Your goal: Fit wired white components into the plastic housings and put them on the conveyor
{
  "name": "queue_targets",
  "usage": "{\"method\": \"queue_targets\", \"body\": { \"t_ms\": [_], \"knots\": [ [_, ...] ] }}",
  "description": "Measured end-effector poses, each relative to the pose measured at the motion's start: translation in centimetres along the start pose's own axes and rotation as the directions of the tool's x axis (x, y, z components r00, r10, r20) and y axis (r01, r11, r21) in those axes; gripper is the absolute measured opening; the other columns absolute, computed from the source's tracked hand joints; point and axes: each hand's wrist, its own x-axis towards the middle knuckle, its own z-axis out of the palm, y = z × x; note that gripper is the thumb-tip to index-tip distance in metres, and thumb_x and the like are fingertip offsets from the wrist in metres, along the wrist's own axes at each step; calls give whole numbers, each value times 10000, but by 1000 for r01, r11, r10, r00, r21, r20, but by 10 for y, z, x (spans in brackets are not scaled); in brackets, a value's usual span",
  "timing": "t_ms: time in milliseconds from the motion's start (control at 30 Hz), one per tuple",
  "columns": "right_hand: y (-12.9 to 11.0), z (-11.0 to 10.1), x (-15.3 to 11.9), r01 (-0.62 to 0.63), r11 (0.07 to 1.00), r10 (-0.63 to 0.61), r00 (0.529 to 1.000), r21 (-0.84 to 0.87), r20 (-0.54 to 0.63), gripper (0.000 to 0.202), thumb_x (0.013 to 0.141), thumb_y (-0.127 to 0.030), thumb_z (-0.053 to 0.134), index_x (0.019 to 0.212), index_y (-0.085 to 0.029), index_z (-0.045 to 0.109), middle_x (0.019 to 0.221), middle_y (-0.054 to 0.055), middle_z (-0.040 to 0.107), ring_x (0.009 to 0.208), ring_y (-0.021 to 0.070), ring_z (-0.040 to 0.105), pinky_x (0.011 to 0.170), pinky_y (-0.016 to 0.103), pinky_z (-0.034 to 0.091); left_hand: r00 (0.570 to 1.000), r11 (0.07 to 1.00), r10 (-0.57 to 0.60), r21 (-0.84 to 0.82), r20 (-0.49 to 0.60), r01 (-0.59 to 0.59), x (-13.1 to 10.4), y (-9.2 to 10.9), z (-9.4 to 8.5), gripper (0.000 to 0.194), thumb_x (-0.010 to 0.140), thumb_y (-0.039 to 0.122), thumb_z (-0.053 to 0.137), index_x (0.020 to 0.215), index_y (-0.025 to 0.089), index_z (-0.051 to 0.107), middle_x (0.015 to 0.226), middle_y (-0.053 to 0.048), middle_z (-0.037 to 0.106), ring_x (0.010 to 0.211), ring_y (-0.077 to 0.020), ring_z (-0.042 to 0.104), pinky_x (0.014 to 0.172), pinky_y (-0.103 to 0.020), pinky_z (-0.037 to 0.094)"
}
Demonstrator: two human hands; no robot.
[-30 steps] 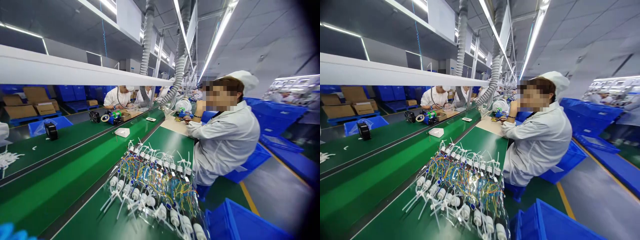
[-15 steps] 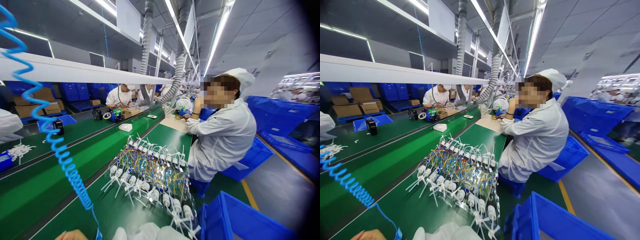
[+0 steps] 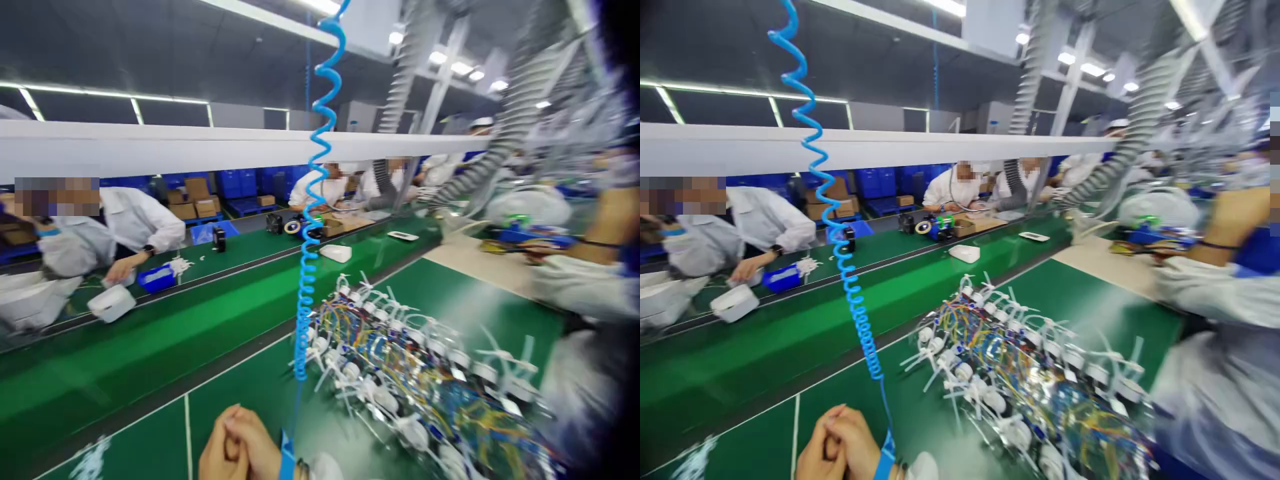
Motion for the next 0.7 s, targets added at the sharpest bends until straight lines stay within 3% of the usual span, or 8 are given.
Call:
{"method": "queue_targets", "body": {
  "t_ms": [100,267,700],
  "knots": [
    [-1,0,-3,16,999,-17,1000,36,11,425,611,-476,635,436,-165,406,346,-70,354,346,29,279,408,199,172,1000,998,18,-57,6,-17,2,-4,2,347,752,290,438,1043,166,579,975,-81,680,854,-187,656,759,-269,522],
    [-3,1,-9,3,1000,-3,1000,26,0,428,644,-462,627,450,-163,391,362,-65,364,365,27,283,431,205,164,999,997,32,-69,36,-29,1,-4,2,344,755,288,430,1039,159,574,1004,-93,666,908,-187,639,805,-287,512],
    [-5,1,-7,-13,998,11,999,63,34,459,610,-481,642,428,-179,349,335,-81,304,334,18,244,401,215,148,999,996,38,-78,34,-36,2,-9,2,330,774,311,423,1023,176,591,973,-83,678,888,-192,649,781,-271,525]
  ]
}}
